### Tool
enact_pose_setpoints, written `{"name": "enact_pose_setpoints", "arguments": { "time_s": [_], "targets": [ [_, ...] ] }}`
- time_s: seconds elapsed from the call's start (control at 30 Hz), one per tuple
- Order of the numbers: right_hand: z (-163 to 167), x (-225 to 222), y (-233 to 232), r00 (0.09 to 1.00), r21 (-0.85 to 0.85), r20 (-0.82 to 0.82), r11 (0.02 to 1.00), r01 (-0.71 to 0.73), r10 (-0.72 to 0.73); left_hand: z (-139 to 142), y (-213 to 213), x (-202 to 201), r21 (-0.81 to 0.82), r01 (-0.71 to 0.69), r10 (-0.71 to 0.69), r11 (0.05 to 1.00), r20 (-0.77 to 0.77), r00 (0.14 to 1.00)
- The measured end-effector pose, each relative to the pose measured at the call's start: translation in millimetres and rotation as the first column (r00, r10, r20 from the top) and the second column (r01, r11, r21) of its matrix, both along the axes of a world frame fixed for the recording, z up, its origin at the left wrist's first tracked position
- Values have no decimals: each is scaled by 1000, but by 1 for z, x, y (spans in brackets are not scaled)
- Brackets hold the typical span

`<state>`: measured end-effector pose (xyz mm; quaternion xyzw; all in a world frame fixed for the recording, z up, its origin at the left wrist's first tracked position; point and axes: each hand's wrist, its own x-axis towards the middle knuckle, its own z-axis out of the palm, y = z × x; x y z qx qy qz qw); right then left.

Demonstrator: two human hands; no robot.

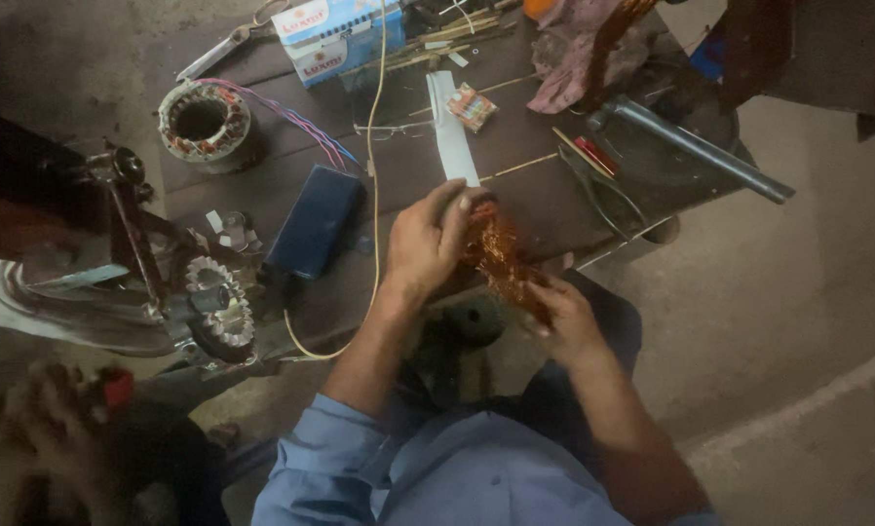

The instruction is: The person winds copper wire around a cylindrical core, using pliers to cut and adjust the wire. The person continues winding the wire in a repetitive manner, occasionally using pliers to trim excess wire.

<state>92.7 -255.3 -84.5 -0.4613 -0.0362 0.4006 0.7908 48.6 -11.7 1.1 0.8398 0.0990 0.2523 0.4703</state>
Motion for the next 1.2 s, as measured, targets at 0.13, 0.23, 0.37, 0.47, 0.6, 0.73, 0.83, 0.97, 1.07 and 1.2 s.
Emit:
{"name": "enact_pose_setpoints", "arguments": {
  "time_s": [0.13, 0.23, 0.37, 0.47, 0.6, 0.73, 0.83, 0.97, 1.07, 1.2],
  "targets": [
    [8, -14, 1, 621, -329, 783, 848, 414, 1, 0, 4, 2, -88, -33, 30, 996, -40, 999],
    [15, -31, -3, 150, -128, 988, 762, 635, 40, -1, 4, 5, -50, -37, 37, 998, -5, 999],
    [14, -33, 12, -246, -33, 945, 812, 583, 216, 0, 0, 6, -85, -64, 58, 994, -63, 996],
    [6, -29, 32, -121, -248, 891, 691, 679, 439, 1, -3, 5, -106, -56, 51, 993, -41, 998],
    [5, -28, 42, 16, -360, 881, 648, 671, 473, -1, -5, 0, -126, -54, 55, 991, 8, 998],
    [14, -23, 43, -10, -366, 867, 651, 665, 497, -5, -4, -3, -151, -26, 29, 988, 13, 1000],
    [21, -11, 44, 161, -653, 667, 467, 596, 727, -4, -4, -3, -121, 2, 4, 993, 47, 999],
    [28, 9, 40, 581, -656, 688, 715, 241, 435, 3, -6, -3, -72, 15, -10, 997, 76, 997],
    [32, 20, 40, 833, -400, 516, 916, 29, 199, 7, -6, -5, -220, -37, 14, 975, -103, 995],
    [40, 21, 42, 525, -555, 782, 760, 338, 337, 6, -4, -3, -171, -19, 18, 985, -7, 1000]
  ]
}}
